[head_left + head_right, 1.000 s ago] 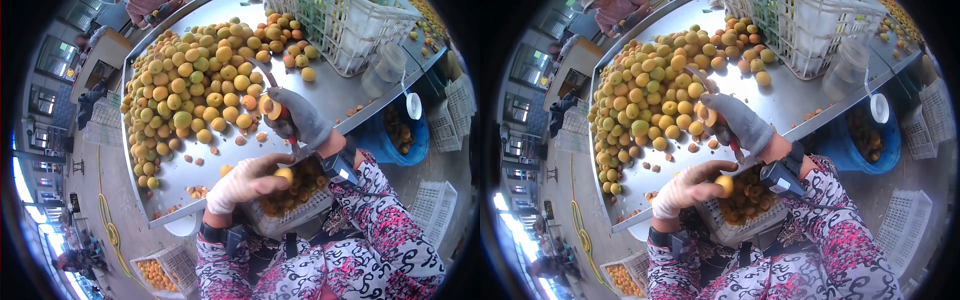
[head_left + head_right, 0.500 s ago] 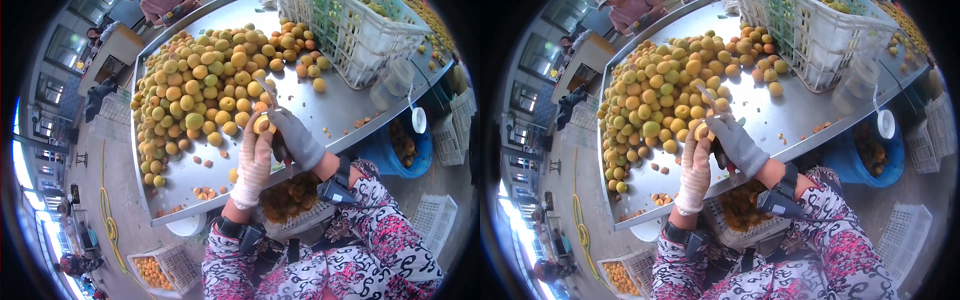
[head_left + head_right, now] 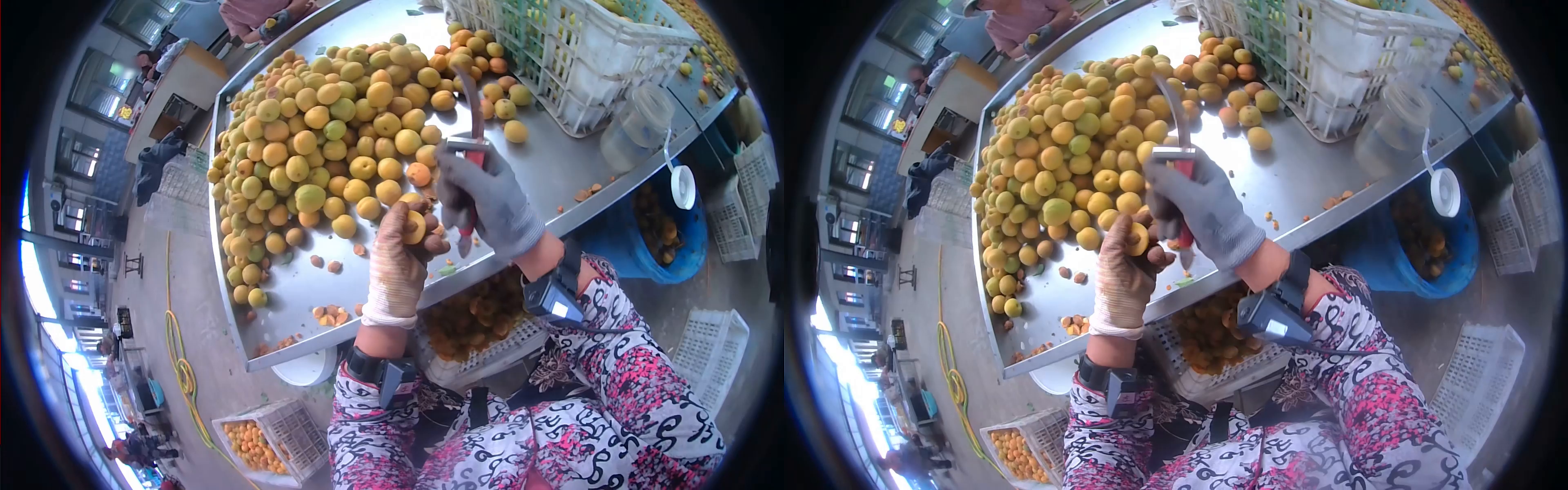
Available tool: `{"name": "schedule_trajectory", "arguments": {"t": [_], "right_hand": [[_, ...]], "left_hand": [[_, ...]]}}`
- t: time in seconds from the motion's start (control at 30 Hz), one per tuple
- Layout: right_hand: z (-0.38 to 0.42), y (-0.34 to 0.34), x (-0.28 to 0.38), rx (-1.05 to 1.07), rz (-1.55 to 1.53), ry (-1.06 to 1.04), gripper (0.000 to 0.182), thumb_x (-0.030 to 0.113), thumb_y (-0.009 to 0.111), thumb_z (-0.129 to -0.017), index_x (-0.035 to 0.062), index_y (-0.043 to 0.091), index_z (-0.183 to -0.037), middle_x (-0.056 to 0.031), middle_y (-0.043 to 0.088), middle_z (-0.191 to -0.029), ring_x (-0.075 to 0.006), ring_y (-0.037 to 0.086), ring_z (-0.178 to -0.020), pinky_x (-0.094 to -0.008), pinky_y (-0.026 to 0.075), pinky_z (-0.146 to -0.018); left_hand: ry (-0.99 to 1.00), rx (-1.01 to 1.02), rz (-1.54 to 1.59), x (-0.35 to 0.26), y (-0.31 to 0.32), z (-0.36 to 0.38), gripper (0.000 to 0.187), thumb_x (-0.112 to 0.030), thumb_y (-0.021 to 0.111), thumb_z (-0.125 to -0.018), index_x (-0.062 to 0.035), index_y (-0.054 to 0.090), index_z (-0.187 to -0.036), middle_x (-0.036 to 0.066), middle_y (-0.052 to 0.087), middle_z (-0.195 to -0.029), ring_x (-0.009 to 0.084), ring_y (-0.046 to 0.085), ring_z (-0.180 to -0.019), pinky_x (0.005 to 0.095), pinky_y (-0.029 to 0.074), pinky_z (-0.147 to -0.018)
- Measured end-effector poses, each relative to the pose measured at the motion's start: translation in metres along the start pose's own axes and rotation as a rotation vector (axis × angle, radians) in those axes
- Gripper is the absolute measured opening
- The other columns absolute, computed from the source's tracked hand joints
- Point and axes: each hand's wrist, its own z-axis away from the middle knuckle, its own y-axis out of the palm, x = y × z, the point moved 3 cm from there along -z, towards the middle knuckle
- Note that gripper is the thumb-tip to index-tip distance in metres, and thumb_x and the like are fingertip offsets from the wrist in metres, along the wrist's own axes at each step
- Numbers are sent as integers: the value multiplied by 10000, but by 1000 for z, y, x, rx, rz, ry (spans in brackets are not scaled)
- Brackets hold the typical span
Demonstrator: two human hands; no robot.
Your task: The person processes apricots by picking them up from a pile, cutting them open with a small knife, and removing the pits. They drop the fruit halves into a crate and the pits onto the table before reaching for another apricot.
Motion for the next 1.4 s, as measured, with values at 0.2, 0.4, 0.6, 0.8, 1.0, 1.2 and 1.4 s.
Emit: {"name": "schedule_trajectory", "arguments": {"t": [0.2,0.4,0.6,0.8,1.0,1.2,1.4], "right_hand": [[-4,-4,16,2,-190,-158,204,220,613,-896,42,569,-986,-3,512,-583,-59,422,-383,-204,322,-345],[-2,-7,13,-65,-37,-211,195,252,646,-890,65,593,-911,55,497,-608,-15,432,-462,-183,324,-398],[4,6,1,-34,61,-274,198,262,598,-920,90,531,-848,58,465,-624,-23,422,-504,-193,330,-436],[-10,-9,-9,-98,-282,-112,300,334,598,-910,123,471,-740,53,366,-507,-59,347,-389,-246,288,-367],[-22,-17,-11,-171,-523,32,369,383,520,-933,153,394,-674,32,281,-474,-99,276,-347,-270,254,-339],[-21,-20,13,-193,-187,-256,369,344,517,-950,167,420,-641,60,276,-478,-68,268,-354,-247,242,-355],[-18,-16,-23,-49,519,-168,263,301,699,-825,59,609,-876,-5,584,-687,-105,551,-615,-256,458,-571]], "left_hand": [[-184,67,-2,29,5,-7,255,-290,593,-892,-70,544,-1012,121,589,-883,179,518,-592,274,392,-541],[-293,111,78,35,15,-3,277,-322,570,-904,-86,525,-1042,86,583,-880,185,517,-596,272,397,-519],[-33,294,-292,35,2,-7,161,-26,523,-851,-76,526,-1004,56,573,-907,155,485,-652,237,424,-580],[360,249,-810,33,12,-2,216,-301,559,-895,-87,545,-870,39,580,-743,86,451,-443,192,294,-357],[-431,199,328,35,23,1,182,-245,529,-913,-64,541,-926,112,596,-721,105,375,-378,209,278,-342],[-224,169,178,22,1,-9,266,-122,571,-867,-35,527,-1115,117,589,-905,145,491,-583,244,419,-532],[170,183,60,0,-7,-15,370,-41,557,-846,-39,477,-1207,86,532,-1038,150,549,-813,271,463,-727]]}}
